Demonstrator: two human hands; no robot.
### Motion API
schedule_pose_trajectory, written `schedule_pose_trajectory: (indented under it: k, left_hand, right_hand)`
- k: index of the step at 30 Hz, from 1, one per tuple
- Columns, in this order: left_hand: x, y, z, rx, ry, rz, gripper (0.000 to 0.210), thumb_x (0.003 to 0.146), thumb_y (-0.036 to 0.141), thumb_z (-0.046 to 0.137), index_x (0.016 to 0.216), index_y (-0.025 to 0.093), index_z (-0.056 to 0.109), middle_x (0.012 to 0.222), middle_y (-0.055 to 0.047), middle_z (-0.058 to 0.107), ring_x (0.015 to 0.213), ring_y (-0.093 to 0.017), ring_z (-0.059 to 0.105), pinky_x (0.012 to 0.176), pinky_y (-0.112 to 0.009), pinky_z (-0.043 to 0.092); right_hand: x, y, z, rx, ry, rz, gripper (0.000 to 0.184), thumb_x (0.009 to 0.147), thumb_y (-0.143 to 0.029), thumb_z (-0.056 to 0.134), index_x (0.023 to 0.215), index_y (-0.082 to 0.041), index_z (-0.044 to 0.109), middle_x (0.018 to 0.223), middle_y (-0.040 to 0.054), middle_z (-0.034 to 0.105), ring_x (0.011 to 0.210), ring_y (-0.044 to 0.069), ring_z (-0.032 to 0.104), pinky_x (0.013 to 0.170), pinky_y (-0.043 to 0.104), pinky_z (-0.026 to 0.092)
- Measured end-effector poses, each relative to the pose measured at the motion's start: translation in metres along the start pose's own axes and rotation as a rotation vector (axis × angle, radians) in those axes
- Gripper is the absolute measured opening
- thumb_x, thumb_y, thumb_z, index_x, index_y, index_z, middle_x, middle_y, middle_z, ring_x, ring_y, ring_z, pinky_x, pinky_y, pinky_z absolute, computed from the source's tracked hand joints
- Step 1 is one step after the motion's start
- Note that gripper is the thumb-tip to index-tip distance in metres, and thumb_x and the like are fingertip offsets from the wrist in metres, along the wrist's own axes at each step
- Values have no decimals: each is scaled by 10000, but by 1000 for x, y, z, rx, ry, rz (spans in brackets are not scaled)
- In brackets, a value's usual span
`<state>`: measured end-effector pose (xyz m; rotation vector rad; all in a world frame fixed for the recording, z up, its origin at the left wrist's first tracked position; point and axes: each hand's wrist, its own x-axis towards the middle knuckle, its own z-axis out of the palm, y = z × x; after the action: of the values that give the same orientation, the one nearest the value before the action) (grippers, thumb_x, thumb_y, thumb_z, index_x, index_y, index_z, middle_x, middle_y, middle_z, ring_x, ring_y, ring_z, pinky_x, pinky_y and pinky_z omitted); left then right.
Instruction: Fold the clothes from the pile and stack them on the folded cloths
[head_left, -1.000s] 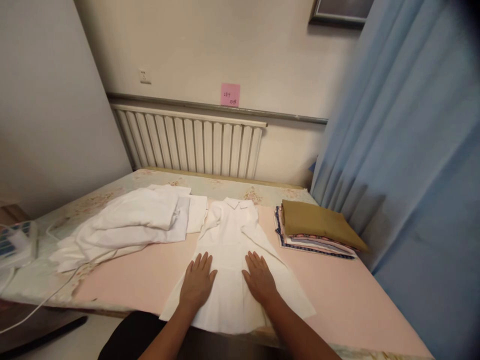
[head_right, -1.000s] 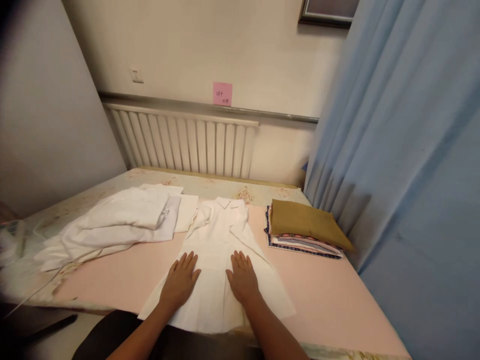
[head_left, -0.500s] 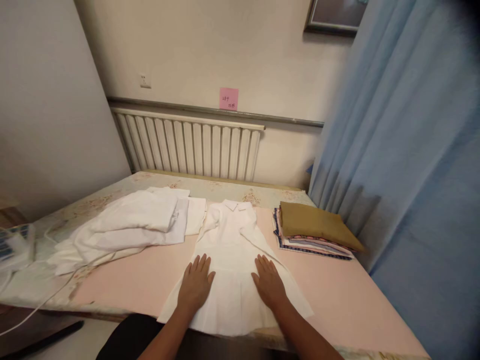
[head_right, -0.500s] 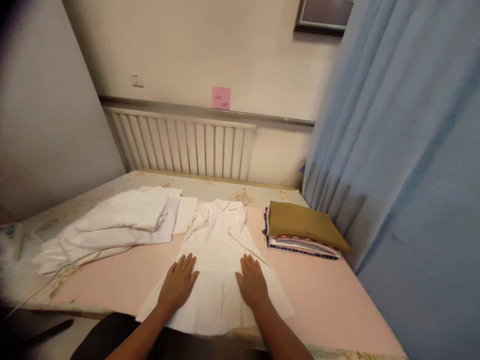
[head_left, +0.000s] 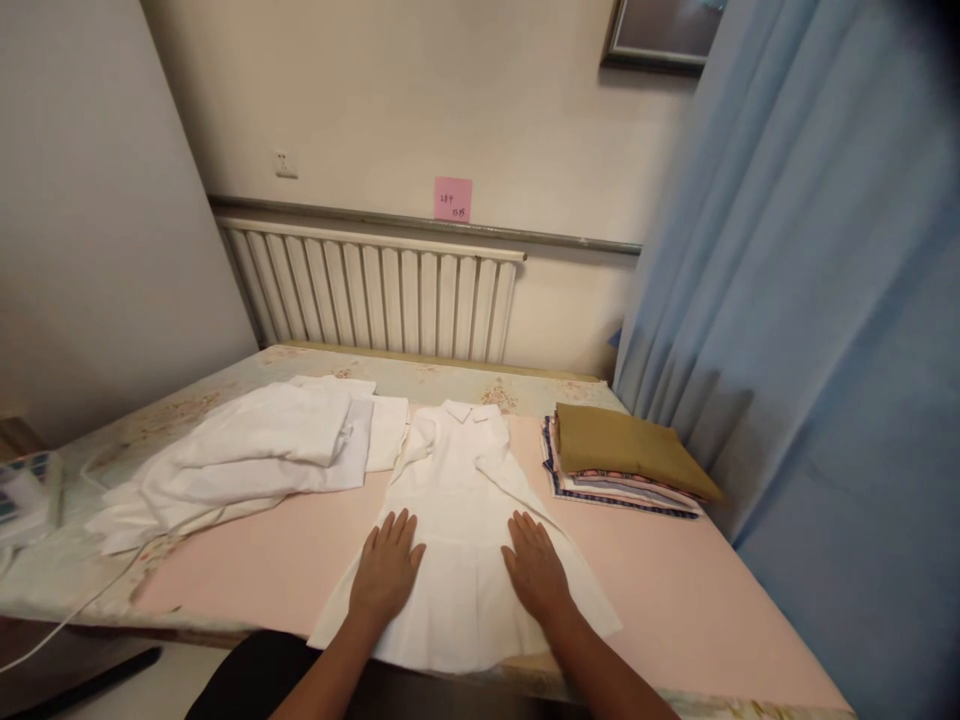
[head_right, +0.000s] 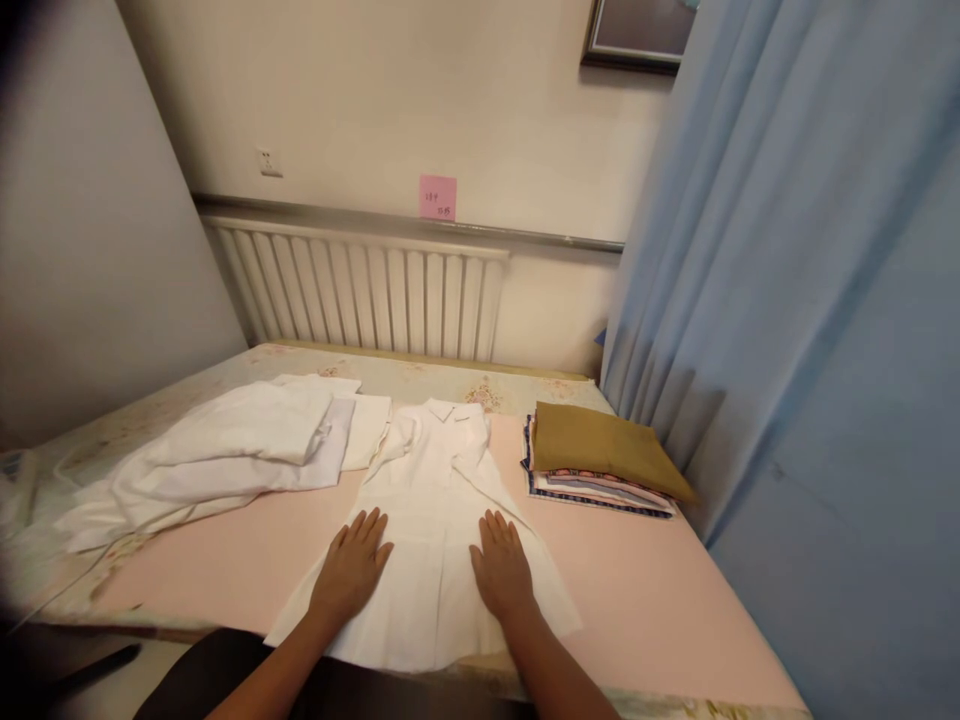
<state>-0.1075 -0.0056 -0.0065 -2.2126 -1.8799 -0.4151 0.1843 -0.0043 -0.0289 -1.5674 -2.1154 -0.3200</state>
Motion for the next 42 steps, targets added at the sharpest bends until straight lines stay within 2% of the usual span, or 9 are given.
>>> schedule_pose_trajectory:
  k: [9, 16, 28, 42]
  left_hand:
    - [1, 2, -5, 6, -23, 0, 510, 965, 402, 357, 1401, 175, 493, 1485, -83, 460, 1394, -291, 378, 1117, -487, 320]
    - [0, 2, -7, 0, 1, 9, 495, 957, 399, 381, 1385, 188, 512, 1472, -88, 479, 1388, -292, 389, 1113, -479, 317]
    - [1, 1, -4, -28, 3, 7, 507, 960, 404, 364, 1388, 173, 509, 1476, -102, 471, 1397, -297, 373, 1117, -497, 312]
    - [6, 2, -3, -55, -56, -28, 525, 948, 393, 358, 1408, 174, 489, 1494, -98, 448, 1420, -293, 334, 1144, -491, 263]
  right_hand:
    - [-1, -1, 0, 19, 15, 5, 430, 979, -318, 397, 1327, -122, 556, 1430, 121, 504, 1367, 244, 409, 1149, 428, 283]
    - [3, -2, -7, 11, -41, 24, 433, 971, -322, 415, 1331, -129, 557, 1433, 112, 502, 1363, 253, 414, 1148, 426, 281]
    - [3, -3, -8, 4, -58, 32, 427, 966, -310, 419, 1330, -132, 557, 1436, 113, 500, 1369, 245, 407, 1151, 414, 273]
    - [2, -1, -8, -45, -71, -15, 438, 949, -251, 416, 1356, -135, 528, 1435, 114, 500, 1372, 255, 403, 1142, 449, 312]
